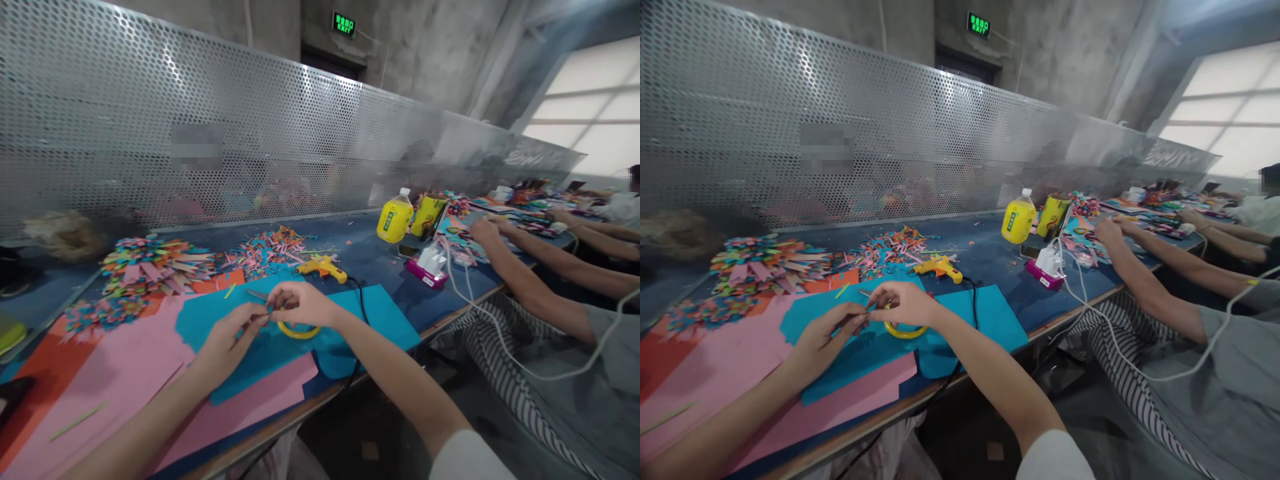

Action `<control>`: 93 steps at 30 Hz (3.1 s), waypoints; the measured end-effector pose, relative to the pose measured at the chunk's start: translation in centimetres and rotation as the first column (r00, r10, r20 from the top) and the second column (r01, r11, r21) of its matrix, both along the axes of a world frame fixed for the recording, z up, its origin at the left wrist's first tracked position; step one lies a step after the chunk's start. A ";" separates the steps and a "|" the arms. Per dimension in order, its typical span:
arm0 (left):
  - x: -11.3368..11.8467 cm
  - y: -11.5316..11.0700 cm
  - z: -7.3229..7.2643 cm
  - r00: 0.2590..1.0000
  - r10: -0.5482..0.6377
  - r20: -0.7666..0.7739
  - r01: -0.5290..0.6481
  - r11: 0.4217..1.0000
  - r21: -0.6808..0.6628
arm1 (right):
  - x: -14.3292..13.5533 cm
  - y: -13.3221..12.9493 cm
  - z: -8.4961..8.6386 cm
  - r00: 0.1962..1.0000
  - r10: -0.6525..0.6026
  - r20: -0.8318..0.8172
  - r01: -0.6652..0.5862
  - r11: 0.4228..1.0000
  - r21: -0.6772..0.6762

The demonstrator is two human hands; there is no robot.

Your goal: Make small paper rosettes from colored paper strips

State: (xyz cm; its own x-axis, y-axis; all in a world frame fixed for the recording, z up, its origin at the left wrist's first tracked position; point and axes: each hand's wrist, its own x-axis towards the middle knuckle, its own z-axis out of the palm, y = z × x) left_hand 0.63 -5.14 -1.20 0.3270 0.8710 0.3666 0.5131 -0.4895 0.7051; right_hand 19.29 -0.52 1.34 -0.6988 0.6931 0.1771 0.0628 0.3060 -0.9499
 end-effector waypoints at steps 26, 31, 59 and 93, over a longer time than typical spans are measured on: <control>0.6 0.4 0.6 0.962 0.122 0.243 -0.089 0.986 -0.143 | -0.2 -0.8 0.5 0.971 -0.181 0.154 0.114 0.924 0.365; 1.0 0.3 0.6 0.975 0.093 0.202 -0.063 0.987 -0.147 | -0.4 -0.7 0.3 0.947 -0.202 0.250 0.062 0.878 0.475; 0.4 0.4 0.9 0.995 0.077 0.065 -0.071 0.994 -0.082 | 0.1 -0.4 0.3 0.913 -0.267 0.309 0.054 0.829 0.557; -0.1 0.1 0.5 0.984 0.141 -0.111 -0.120 0.977 0.176 | 4.2 1.0 4.1 0.689 -0.610 -0.391 0.697 0.409 0.589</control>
